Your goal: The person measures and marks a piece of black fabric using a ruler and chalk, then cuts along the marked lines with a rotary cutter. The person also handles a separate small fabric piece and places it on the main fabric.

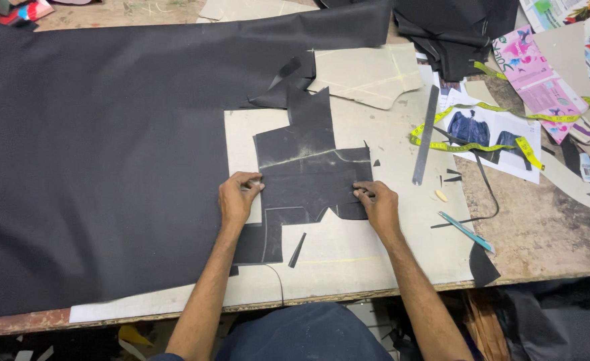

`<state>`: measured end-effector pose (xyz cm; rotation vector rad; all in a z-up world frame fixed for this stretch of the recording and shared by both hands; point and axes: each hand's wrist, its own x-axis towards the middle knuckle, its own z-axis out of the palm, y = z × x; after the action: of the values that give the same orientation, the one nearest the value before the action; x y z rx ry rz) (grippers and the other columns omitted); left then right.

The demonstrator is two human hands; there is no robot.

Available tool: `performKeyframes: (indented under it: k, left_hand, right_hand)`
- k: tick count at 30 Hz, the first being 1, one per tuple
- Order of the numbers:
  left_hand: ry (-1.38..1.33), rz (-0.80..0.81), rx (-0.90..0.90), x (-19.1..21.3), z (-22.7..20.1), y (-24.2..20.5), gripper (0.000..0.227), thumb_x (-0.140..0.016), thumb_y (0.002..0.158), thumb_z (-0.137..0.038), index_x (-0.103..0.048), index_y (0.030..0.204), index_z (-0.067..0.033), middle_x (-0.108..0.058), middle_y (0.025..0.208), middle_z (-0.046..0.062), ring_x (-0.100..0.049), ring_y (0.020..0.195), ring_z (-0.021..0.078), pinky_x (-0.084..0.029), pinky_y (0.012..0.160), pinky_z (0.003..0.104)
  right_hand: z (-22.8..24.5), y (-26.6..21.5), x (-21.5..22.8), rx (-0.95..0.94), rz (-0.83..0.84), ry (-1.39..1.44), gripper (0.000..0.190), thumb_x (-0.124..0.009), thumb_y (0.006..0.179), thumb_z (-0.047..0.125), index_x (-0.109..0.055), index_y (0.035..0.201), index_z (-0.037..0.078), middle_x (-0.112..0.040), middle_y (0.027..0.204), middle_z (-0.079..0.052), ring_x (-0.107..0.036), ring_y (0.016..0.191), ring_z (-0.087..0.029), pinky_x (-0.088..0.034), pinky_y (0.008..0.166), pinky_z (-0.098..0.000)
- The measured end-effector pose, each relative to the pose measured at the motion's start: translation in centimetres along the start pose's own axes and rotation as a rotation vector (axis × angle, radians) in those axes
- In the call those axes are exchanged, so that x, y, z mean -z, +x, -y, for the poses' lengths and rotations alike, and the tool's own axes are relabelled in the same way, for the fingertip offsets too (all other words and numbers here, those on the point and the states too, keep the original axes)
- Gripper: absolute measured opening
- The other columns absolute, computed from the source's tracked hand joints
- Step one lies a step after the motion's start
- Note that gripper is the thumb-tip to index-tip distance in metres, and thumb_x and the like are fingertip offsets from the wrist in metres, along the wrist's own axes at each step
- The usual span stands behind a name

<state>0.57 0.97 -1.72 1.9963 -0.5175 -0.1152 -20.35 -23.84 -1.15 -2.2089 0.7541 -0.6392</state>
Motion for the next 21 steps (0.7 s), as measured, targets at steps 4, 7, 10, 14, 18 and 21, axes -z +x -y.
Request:
performKeyframes:
  k: [4, 7, 10, 14, 18, 21]
  left_hand:
    - [0.037, 0.008, 0.042, 0.4, -1.3, -0.1, 0.032, -0.084, 0.077, -0.007, -0.079, 0.108, -0.0113, -0.079, 0.098, 0.004, -0.073, 0.081, 0.0158, -0.058, 0.075, 0.033]
    - [0.274, -0.071, -0.241, 0.6, -2.2, -0.5, 0.042, -0.083, 0.072, -0.004, -0.077, 0.113, -0.0086, -0.074, 0.105, 0.007, -0.069, 0.090, 0.0248, -0.058, 0.076, 0.040]
    - [0.551, -0.011, -0.551, -0.4, -2.8, -0.6, 0.050, -0.074, 0.075, 0.004, -0.073, 0.124, -0.0076, -0.068, 0.112, 0.010, -0.067, 0.097, 0.0271, -0.060, 0.076, 0.039]
    - [0.847, 0.154, -0.586, -3.4, -3.4, -1.4, 0.027, -0.066, 0.089, 0.000, -0.070, 0.115, -0.0052, -0.066, 0.116, 0.009, -0.068, 0.104, 0.0240, -0.061, 0.078, 0.032]
    - [1.137, 0.113, -0.626, -5.2, -4.3, -2.8, 0.048, -0.062, 0.093, -0.005, -0.056, 0.141, -0.0062, -0.064, 0.120, 0.019, -0.069, 0.103, 0.0275, -0.062, 0.073, 0.027]
    - [1.418, 0.175, -0.660, -6.5, -6.2, -3.2, 0.069, -0.058, 0.096, -0.013, -0.030, 0.158, -0.0278, -0.062, 0.118, 0.029, -0.070, 0.099, 0.0363, -0.063, 0.071, 0.028]
  right_hand:
    - [0.0, -0.1, 0.0, 0.000, -0.003, -0.015, 0.019, -0.078, 0.087, 0.008, -0.078, 0.106, 0.005, -0.076, 0.098, -0.010, -0.072, 0.080, -0.017, -0.060, 0.071, -0.0304]
    - [0.0, 0.0, 0.0, 0.028, -0.008, -0.025, 0.020, -0.079, 0.085, 0.007, -0.078, 0.106, 0.005, -0.076, 0.098, -0.010, -0.072, 0.080, -0.018, -0.060, 0.072, -0.0307]
    - [-0.2, 0.1, 0.0, 0.032, 0.001, -0.038, 0.022, -0.080, 0.084, 0.007, -0.078, 0.106, 0.006, -0.076, 0.098, -0.010, -0.072, 0.081, -0.018, -0.059, 0.072, -0.0308]
    - [-0.4, 0.5, 0.2, 0.009, 0.030, -0.040, 0.023, -0.080, 0.084, 0.007, -0.078, 0.107, 0.007, -0.075, 0.098, -0.010, -0.072, 0.080, -0.018, -0.060, 0.071, -0.0306]
    - [-0.6, 0.4, 0.0, -0.003, 0.028, -0.035, 0.023, -0.080, 0.084, 0.007, -0.078, 0.107, 0.007, -0.075, 0.097, -0.010, -0.072, 0.082, -0.018, -0.060, 0.073, -0.0302]
    - [-0.7, 0.4, -0.1, 0.009, 0.034, -0.049, 0.022, -0.079, 0.085, 0.008, -0.078, 0.107, 0.006, -0.075, 0.098, -0.010, -0.072, 0.083, -0.017, -0.061, 0.074, -0.0299]
